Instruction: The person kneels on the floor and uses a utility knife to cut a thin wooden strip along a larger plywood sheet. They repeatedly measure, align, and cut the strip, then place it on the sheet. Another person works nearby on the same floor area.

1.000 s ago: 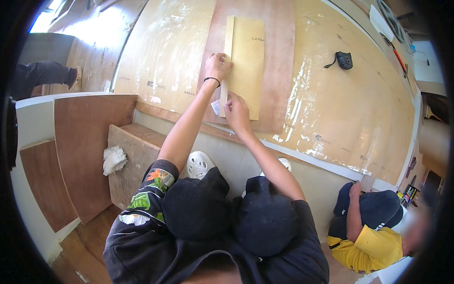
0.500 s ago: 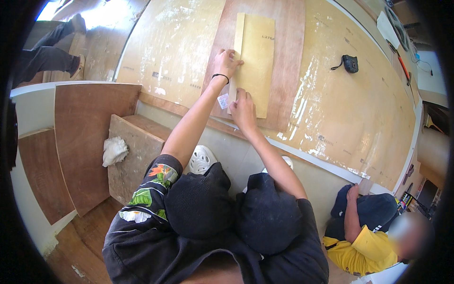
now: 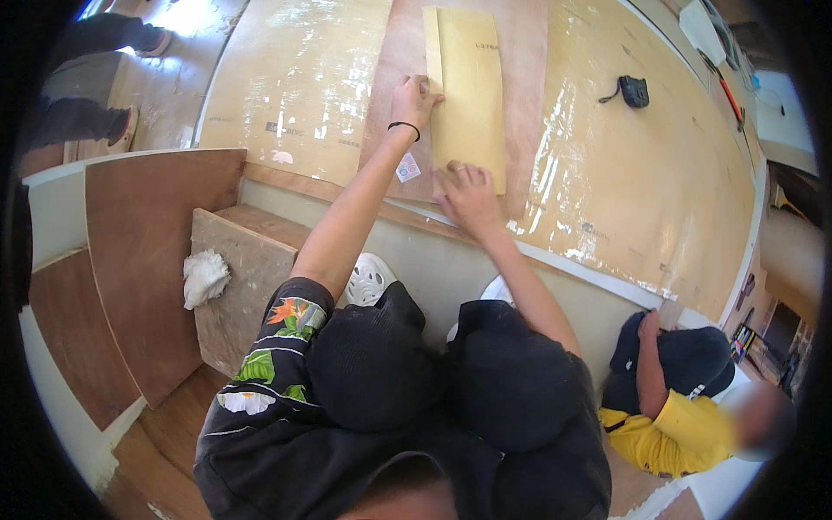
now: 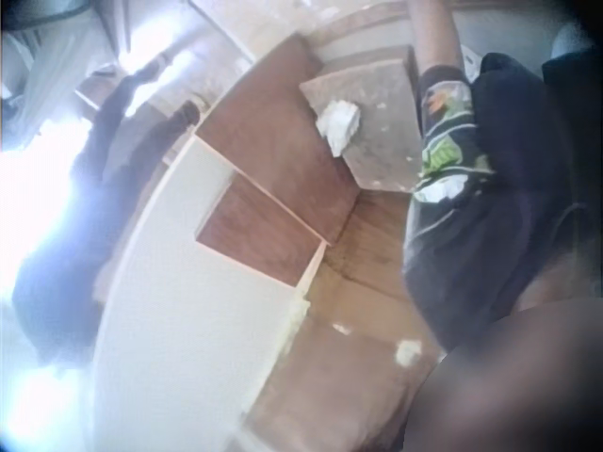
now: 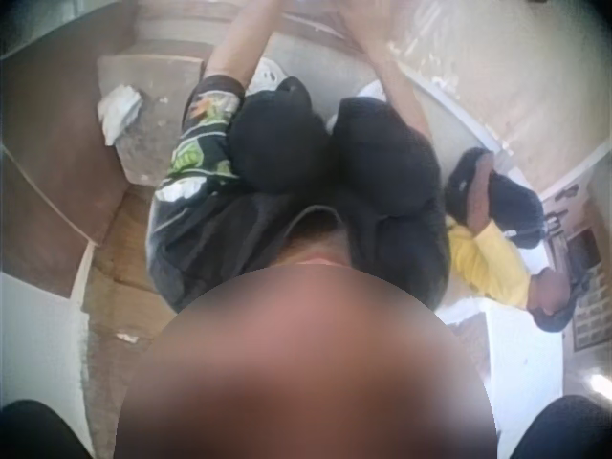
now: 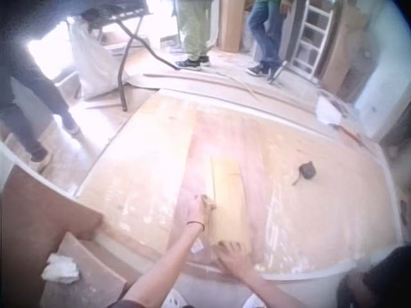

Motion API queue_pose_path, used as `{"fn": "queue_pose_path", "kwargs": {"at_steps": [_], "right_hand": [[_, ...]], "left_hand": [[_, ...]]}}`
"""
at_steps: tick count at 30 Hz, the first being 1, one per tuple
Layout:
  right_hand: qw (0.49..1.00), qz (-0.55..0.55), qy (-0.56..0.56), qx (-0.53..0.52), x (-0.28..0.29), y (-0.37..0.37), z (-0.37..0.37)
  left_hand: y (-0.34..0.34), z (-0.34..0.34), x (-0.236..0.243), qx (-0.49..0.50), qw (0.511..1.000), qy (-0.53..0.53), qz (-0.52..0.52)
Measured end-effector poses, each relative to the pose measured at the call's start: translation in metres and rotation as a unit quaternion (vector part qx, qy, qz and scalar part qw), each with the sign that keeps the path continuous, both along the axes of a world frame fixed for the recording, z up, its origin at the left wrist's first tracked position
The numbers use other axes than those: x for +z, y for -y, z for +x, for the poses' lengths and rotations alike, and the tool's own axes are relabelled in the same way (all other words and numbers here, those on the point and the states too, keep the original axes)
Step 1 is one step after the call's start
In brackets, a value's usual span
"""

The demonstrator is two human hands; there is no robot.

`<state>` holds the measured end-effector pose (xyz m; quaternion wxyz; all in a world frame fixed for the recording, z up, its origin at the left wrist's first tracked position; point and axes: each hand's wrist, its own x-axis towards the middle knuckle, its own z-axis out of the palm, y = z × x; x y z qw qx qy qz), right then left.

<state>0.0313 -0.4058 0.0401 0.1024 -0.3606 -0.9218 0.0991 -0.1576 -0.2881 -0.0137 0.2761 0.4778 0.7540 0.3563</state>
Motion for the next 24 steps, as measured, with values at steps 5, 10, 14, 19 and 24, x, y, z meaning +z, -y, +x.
{"fn": "queue_pose_path", "kwargs": {"at_steps": [5,10,14,19,24], "right_hand": [[0.999,-0.024,0.007,0.037,-0.005,-0.023,0.045],[0.999,0.004,-0.005,0.039,-0.018,-0.019,0.047],[0.999,0.006,-0.027,0.03,-0.018,-0.018,0.044],[0.998,-0.027,-0.046,0.022,-0.015,-0.022,0.045],[0.997,-0.035,-0.061,0.02,-0.016,-0.021,0.045]], "left_hand": [[-0.001,0.023,-0.013,-0.009,0.999,0.001,0.033],[0.003,0.021,-0.014,-0.022,0.998,0.013,0.056],[0.004,0.02,-0.01,-0.016,0.998,0.027,0.059],[0.004,0.021,-0.009,-0.014,0.998,0.036,0.05],[0.003,0.019,-0.008,-0.019,0.998,0.027,0.051]]}}
